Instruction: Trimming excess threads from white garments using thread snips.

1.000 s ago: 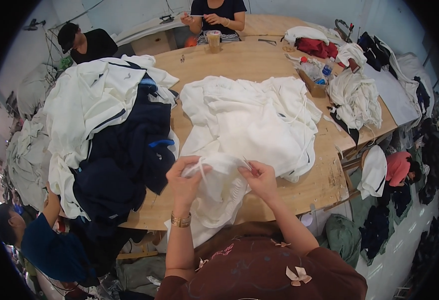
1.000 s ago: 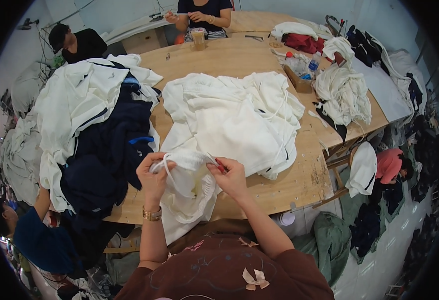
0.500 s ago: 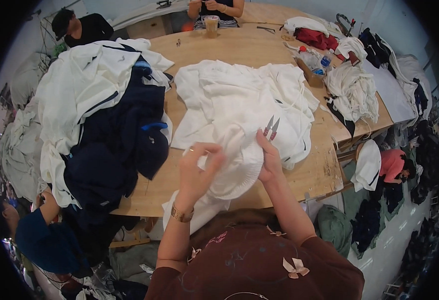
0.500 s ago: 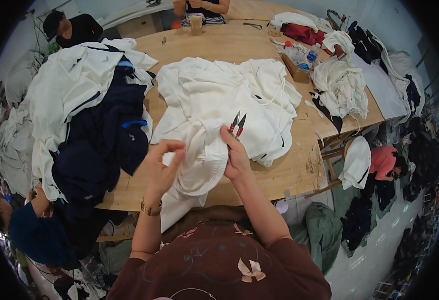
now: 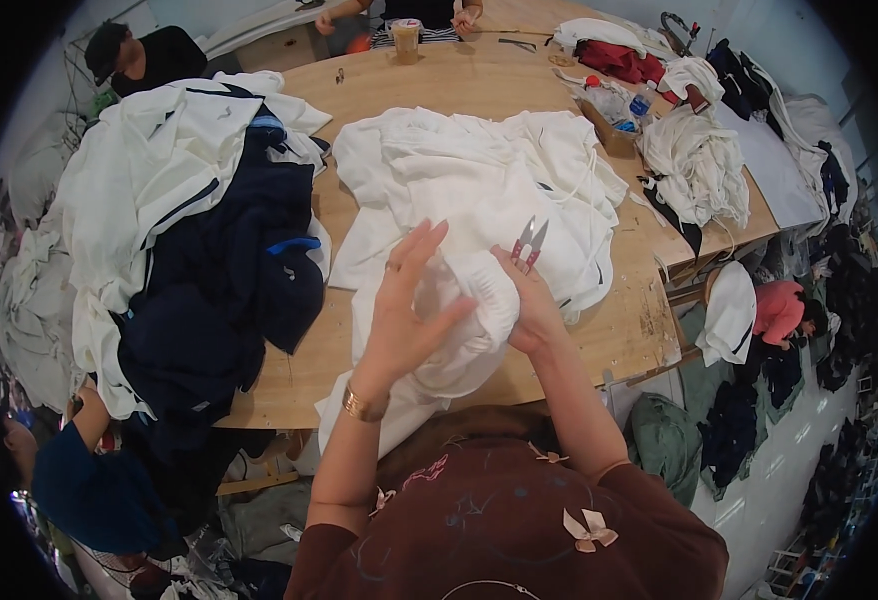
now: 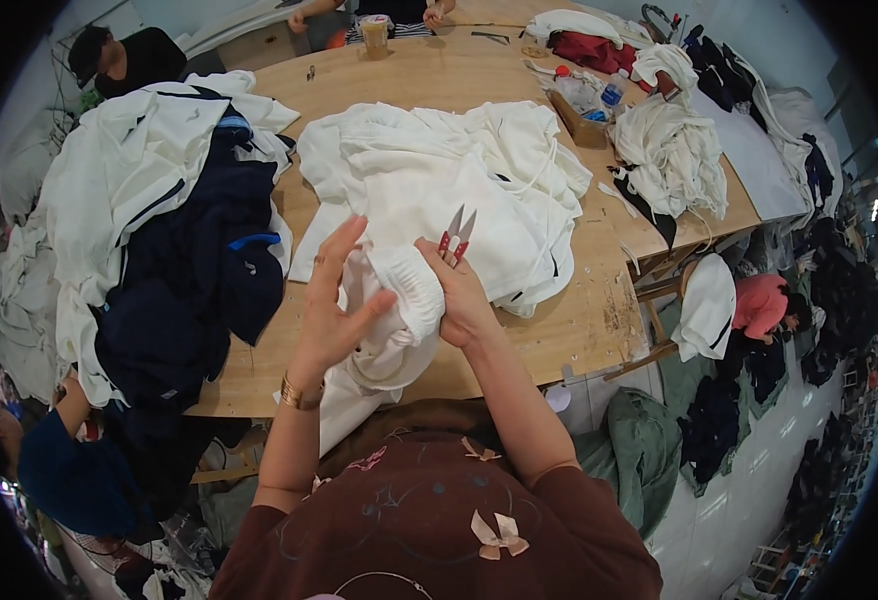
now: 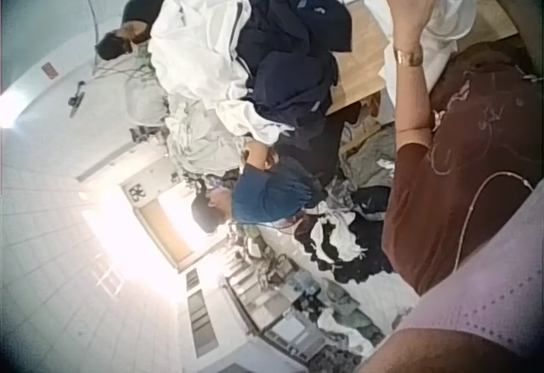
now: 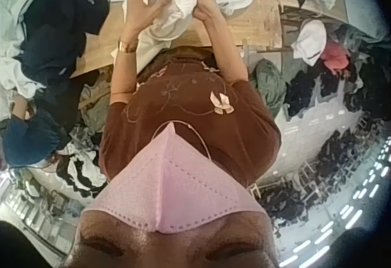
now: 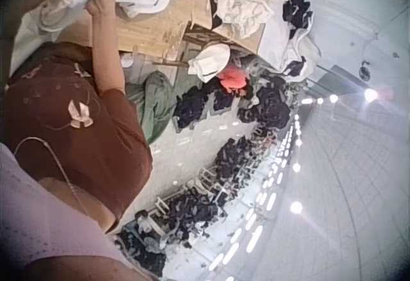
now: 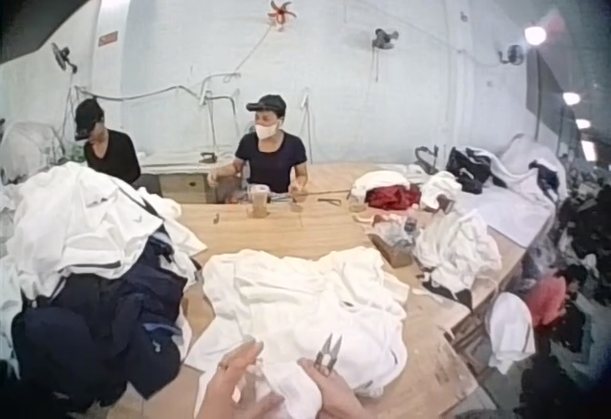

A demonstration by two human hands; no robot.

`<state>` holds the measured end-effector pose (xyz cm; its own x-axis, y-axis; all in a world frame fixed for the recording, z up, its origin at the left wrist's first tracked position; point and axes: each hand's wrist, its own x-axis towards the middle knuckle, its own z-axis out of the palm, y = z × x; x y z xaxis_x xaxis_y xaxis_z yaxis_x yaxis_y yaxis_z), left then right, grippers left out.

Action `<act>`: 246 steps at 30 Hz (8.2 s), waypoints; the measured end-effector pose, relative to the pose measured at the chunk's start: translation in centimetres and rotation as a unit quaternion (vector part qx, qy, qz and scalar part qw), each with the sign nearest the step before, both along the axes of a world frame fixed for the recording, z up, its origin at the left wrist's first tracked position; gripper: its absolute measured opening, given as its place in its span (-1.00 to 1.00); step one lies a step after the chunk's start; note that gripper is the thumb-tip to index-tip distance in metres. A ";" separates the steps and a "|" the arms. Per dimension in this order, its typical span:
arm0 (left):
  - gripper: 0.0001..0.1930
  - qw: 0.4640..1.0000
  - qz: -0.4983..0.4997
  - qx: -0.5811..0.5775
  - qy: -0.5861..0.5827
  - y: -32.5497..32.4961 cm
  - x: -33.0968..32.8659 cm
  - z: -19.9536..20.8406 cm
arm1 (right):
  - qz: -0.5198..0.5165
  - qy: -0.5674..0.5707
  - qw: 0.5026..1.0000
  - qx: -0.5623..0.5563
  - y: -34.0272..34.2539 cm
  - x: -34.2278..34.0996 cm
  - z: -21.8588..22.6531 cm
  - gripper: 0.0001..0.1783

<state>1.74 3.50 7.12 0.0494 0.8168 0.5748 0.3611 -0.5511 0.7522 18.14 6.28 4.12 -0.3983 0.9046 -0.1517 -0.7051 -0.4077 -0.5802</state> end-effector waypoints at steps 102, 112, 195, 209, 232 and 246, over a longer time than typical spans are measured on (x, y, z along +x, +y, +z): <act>-0.72 0.889 -0.099 -0.386 -0.226 0.0 -2.8 -2.7 | -0.073 -0.261 0.956 0.112 -1.5 -1.9 -1.2 -0.84; -0.73 0.919 -0.129 -0.334 -0.166 -0.3 -2.4 -1.3 | -0.069 -0.482 0.759 0.433 -1.0 -1.6 3.2 -0.82; -0.76 0.952 -0.133 -0.255 -0.102 -1.0 -2.7 0.0 | -0.005 -0.615 0.618 0.490 -1.1 1.8 2.3 -0.57; -0.91 0.970 -0.110 -0.185 -0.116 0.0 -3.3 -2.0 | 0.023 -0.364 0.903 0.226 -2.9 -0.8 -0.4 -0.77; -0.41 0.771 -0.024 -0.581 -0.259 -7.2 -2.3 -9.7 | -0.134 -0.113 0.979 -0.108 -0.5 -0.7 -0.3 -0.80; -0.29 0.581 -0.277 -0.219 -0.734 -3.7 -6.1 -7.1 | -0.154 -0.259 0.953 0.041 -4.0 -0.6 -2.8 -0.72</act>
